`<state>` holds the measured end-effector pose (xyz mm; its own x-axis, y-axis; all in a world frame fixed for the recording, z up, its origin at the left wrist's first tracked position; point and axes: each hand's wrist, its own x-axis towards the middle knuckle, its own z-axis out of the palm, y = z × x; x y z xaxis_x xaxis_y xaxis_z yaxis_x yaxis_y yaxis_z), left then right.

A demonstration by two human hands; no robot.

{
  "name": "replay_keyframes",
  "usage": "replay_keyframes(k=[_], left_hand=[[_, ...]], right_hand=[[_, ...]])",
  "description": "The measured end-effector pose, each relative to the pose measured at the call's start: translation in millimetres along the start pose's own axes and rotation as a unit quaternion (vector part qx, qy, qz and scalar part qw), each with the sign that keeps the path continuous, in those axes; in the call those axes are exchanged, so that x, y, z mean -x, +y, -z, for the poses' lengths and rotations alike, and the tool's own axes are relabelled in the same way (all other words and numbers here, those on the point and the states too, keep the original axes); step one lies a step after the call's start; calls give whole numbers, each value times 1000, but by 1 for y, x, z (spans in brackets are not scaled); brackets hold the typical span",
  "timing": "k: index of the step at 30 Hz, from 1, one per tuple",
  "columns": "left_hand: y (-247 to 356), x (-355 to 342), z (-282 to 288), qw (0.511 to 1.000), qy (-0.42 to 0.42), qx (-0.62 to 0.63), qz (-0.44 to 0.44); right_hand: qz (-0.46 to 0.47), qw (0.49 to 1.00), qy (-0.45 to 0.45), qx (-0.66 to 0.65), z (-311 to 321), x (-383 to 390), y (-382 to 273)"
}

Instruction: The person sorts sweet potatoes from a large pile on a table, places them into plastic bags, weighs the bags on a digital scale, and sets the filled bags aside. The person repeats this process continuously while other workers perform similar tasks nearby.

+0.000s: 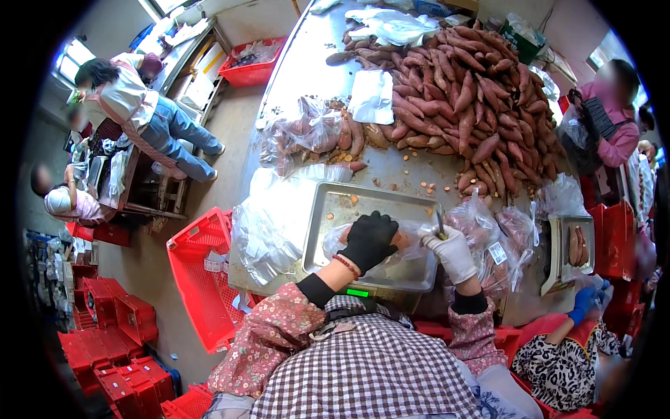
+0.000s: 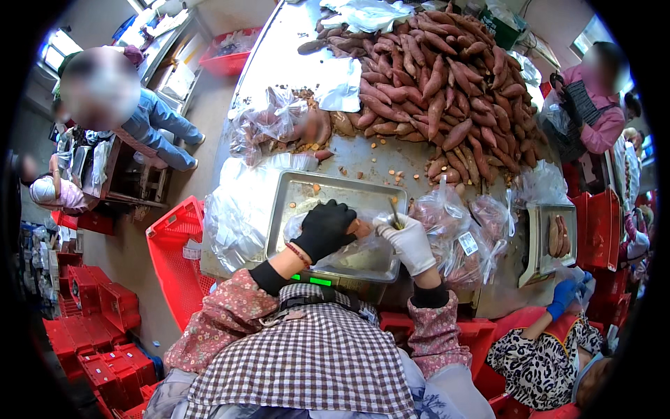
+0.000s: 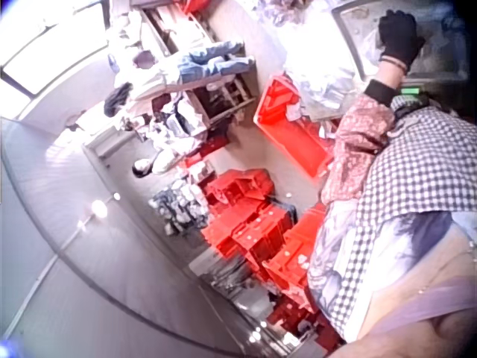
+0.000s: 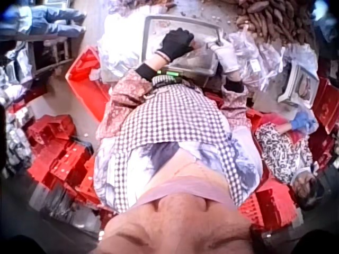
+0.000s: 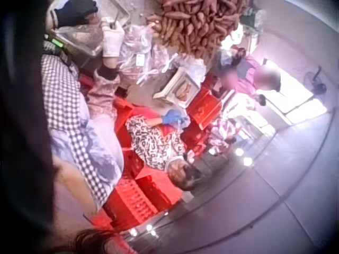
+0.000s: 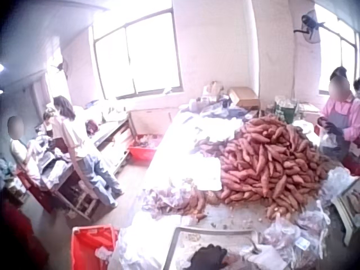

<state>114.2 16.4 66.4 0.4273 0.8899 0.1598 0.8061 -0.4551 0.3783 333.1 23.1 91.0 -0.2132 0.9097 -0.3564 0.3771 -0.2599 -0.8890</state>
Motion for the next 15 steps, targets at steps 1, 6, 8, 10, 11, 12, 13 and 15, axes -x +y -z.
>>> replay_keyframes(k=[1,6,8,10,11,12,13,15], left_hand=[[-1,-1,-5,1000,6,11,-28],[14,9,-30,990,17,-64,-127],[23,21,-51,983,65,-116,-125],[23,34,-121,917,46,395,43],[23,35,-124,908,45,416,27],[21,34,-128,899,44,436,12],[20,34,-131,889,42,456,-3],[25,22,-33,986,28,6,-166]], right_hand=[[-17,996,-1,-83,-1,0,-13],[-29,950,-50,-308,-14,11,-38],[-35,968,-72,-237,-19,17,-51],[-28,975,-87,-203,-26,21,-46],[-41,974,-87,-206,-26,22,-45],[-55,972,-87,-209,-25,23,-45],[-68,971,-85,-213,-24,25,-44],[-71,973,-60,-209,-16,25,-37]])
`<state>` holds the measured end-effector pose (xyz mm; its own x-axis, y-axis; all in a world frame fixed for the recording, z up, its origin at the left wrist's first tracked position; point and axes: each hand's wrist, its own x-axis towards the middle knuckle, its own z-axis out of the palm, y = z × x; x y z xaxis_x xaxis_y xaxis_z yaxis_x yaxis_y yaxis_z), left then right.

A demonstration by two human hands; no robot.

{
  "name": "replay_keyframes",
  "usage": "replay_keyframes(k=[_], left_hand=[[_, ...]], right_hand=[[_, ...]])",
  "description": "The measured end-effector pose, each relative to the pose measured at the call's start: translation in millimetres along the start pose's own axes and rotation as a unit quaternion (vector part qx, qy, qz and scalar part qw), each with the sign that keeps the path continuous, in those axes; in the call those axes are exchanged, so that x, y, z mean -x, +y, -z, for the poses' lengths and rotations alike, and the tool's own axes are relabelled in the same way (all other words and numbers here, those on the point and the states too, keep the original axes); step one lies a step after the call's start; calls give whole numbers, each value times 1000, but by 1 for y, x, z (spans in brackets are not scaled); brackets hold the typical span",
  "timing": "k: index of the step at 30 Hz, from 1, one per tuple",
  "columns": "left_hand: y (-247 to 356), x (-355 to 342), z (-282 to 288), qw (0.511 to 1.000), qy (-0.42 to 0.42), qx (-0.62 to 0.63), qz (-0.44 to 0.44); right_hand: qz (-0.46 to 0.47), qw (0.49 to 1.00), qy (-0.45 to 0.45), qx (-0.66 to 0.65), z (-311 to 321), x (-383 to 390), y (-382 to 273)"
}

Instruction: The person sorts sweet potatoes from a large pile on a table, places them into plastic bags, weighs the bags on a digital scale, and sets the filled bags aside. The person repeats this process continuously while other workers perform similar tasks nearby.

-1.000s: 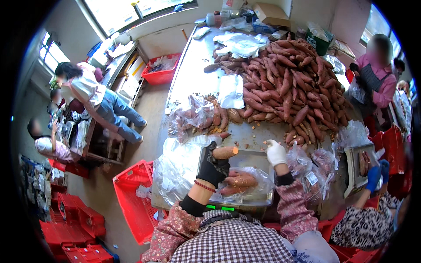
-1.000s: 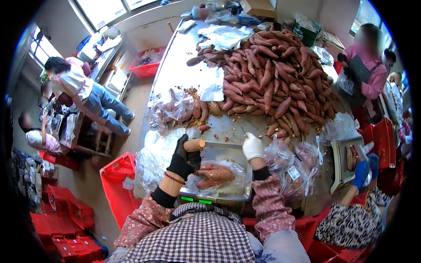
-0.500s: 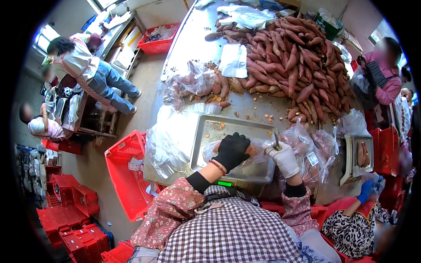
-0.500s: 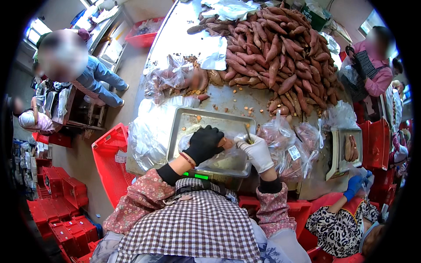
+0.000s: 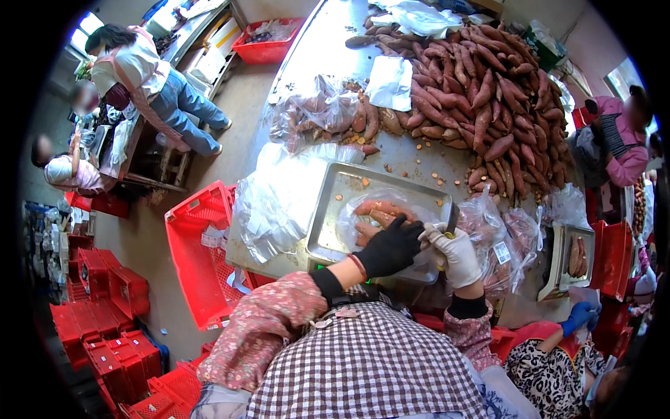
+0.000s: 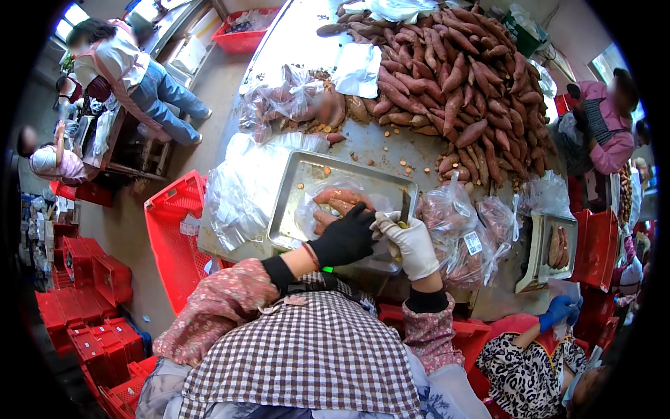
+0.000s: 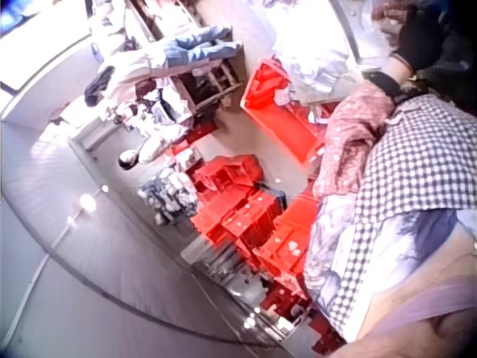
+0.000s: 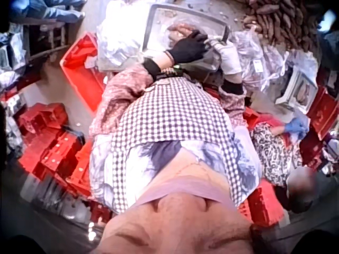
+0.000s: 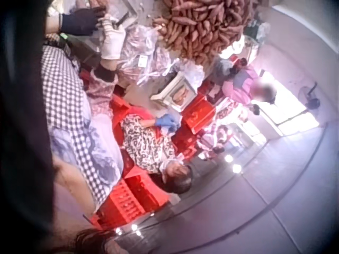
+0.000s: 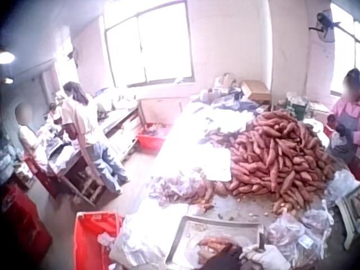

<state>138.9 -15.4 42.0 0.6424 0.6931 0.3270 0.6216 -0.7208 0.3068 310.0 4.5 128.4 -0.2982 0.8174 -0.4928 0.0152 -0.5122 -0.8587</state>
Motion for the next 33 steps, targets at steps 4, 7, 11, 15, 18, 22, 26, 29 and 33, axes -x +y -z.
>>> replay_keyframes(k=[4,7,11,15,18,22,26,29,33], left_hand=[[-27,26,64,975,134,152,96],[-49,63,71,924,214,117,294],[-76,91,77,888,255,89,373],[-73,103,85,859,236,115,440],[-75,109,81,848,241,126,455],[-76,113,73,838,230,135,477],[-74,108,64,837,156,140,505],[-63,98,64,843,31,150,516],[-57,101,17,871,-35,165,462]], right_hand=[[-9,997,34,73,14,10,4],[-27,992,47,111,17,14,6],[33,978,84,190,17,12,17],[97,939,116,311,11,16,18],[103,914,121,373,1,31,10],[114,889,111,430,-21,47,10],[134,890,155,408,-33,45,10],[141,857,170,465,-34,31,18],[120,920,101,360,-34,-4,45]])
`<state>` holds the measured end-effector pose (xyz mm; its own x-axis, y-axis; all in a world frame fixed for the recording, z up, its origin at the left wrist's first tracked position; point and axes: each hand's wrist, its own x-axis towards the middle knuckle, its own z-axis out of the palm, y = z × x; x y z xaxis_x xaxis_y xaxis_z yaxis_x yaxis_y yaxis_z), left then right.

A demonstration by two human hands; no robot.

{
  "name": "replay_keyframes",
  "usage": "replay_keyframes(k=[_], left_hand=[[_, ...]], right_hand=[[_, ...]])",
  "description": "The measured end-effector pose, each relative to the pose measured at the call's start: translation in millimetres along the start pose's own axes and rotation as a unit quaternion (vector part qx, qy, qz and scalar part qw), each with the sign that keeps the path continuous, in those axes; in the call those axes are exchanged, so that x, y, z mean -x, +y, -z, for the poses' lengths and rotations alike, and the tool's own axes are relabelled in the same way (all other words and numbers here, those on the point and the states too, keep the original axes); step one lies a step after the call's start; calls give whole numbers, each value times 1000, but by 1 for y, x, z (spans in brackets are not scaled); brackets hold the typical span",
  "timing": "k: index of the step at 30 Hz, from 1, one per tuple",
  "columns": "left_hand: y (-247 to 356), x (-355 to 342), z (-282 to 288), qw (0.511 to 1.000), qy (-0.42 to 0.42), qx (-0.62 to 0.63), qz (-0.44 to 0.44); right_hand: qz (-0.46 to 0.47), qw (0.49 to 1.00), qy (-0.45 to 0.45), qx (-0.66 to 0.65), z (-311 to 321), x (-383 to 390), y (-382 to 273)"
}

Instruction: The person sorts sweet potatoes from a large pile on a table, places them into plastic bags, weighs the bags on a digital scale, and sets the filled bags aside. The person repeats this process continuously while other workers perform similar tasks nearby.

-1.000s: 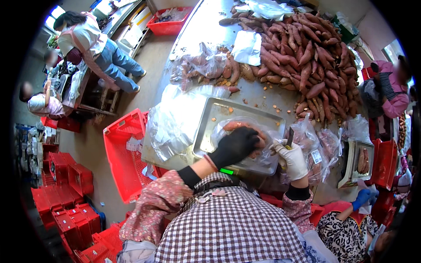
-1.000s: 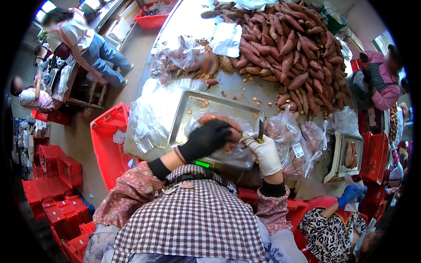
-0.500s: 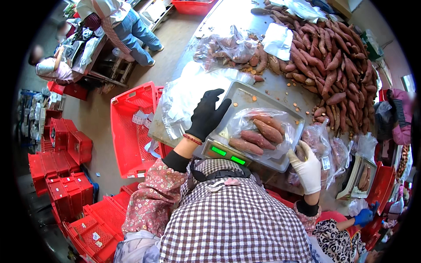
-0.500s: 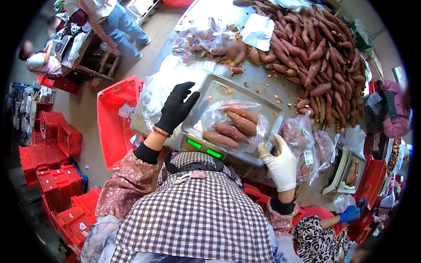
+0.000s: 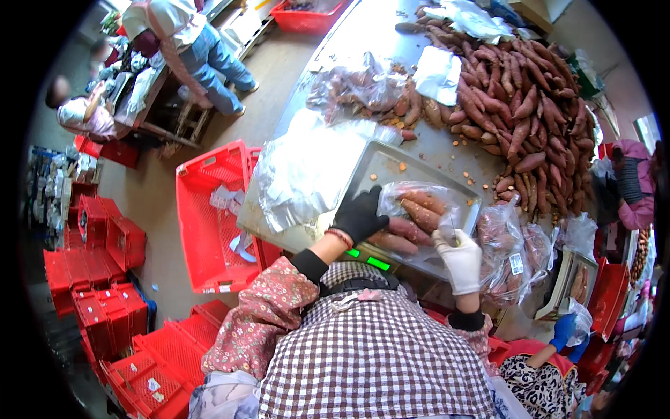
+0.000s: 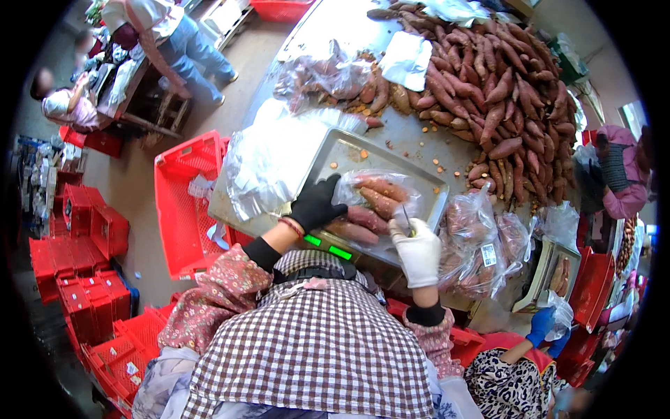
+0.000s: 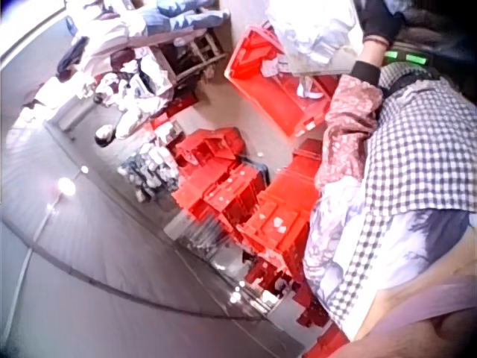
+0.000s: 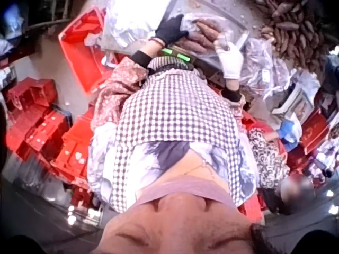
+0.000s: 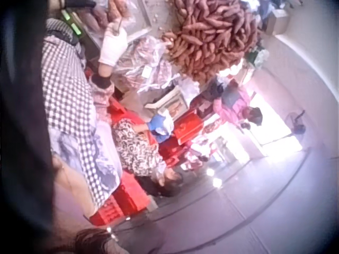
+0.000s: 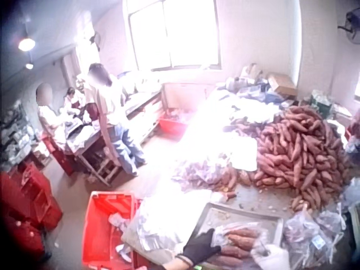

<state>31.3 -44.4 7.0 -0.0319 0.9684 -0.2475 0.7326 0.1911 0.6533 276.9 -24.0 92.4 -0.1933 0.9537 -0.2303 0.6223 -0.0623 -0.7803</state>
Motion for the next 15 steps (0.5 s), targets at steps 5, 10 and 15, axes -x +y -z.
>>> replay_keyframes(k=[5,10,15], left_hand=[[-3,-17,-2,969,140,205,-19],[40,-3,97,962,200,151,-114],[93,14,129,957,232,74,-161]], right_hand=[[-195,748,-147,-617,45,-9,-22],[-92,831,-106,-538,98,-1,-30],[-104,903,-146,-389,110,22,-41]])
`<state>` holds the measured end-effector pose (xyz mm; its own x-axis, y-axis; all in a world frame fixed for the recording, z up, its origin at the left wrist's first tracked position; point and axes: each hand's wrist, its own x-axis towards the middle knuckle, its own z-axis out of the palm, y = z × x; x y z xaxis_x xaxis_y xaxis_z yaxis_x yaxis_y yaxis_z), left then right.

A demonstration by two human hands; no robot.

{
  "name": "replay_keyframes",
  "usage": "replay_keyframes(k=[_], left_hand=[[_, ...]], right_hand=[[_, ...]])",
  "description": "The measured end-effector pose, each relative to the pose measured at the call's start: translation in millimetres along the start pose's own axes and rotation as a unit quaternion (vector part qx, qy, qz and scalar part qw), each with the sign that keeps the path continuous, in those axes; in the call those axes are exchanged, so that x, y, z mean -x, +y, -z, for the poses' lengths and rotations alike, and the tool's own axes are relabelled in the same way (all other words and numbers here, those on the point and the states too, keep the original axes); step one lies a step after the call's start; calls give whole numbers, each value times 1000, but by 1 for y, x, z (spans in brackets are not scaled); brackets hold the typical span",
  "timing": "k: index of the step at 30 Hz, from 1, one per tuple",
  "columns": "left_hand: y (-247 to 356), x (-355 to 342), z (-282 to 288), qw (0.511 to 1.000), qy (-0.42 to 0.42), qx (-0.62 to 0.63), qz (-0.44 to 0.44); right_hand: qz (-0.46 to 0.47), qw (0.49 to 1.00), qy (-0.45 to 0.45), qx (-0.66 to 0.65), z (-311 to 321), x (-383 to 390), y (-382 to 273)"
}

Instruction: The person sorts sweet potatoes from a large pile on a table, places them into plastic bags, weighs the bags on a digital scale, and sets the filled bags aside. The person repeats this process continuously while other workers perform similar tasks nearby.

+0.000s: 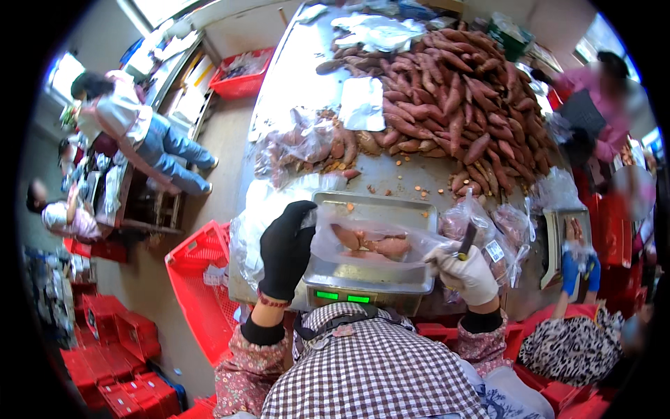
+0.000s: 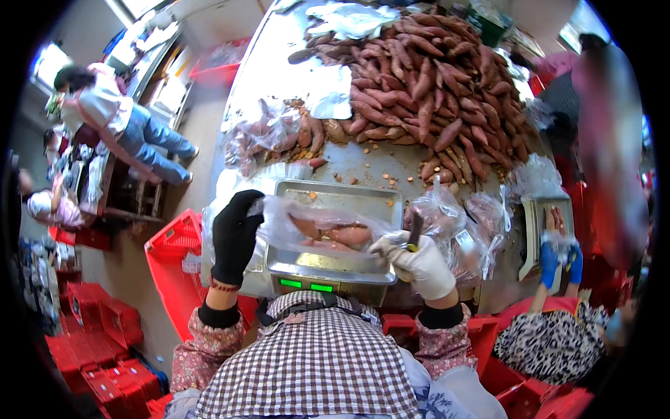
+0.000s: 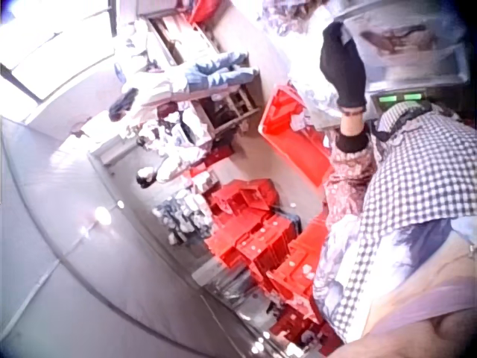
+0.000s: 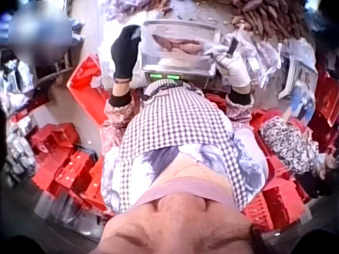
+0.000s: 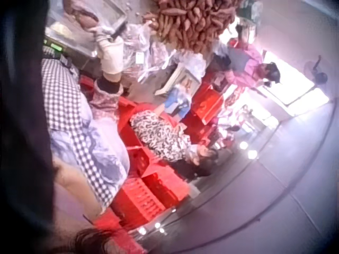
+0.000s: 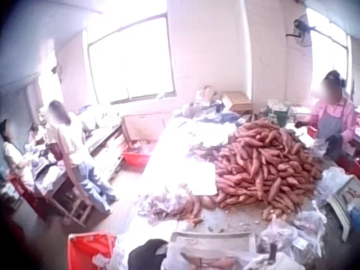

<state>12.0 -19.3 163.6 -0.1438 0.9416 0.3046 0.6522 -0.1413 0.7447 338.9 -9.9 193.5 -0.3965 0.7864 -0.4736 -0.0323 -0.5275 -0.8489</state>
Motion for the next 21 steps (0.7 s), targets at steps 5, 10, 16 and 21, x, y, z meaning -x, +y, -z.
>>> replay_keyframes(k=[5,10,16,21], left_hand=[[43,-2,-6,839,-181,462,224],[112,0,-26,939,-274,-21,-206],[113,-18,-20,914,-352,11,-202],[111,-21,-26,873,-449,10,-192]], right_hand=[[132,987,-52,81,-19,-31,22],[121,987,-78,-74,-47,-41,38],[144,983,-54,-95,-46,-37,53],[249,952,-112,140,-42,-31,66]])
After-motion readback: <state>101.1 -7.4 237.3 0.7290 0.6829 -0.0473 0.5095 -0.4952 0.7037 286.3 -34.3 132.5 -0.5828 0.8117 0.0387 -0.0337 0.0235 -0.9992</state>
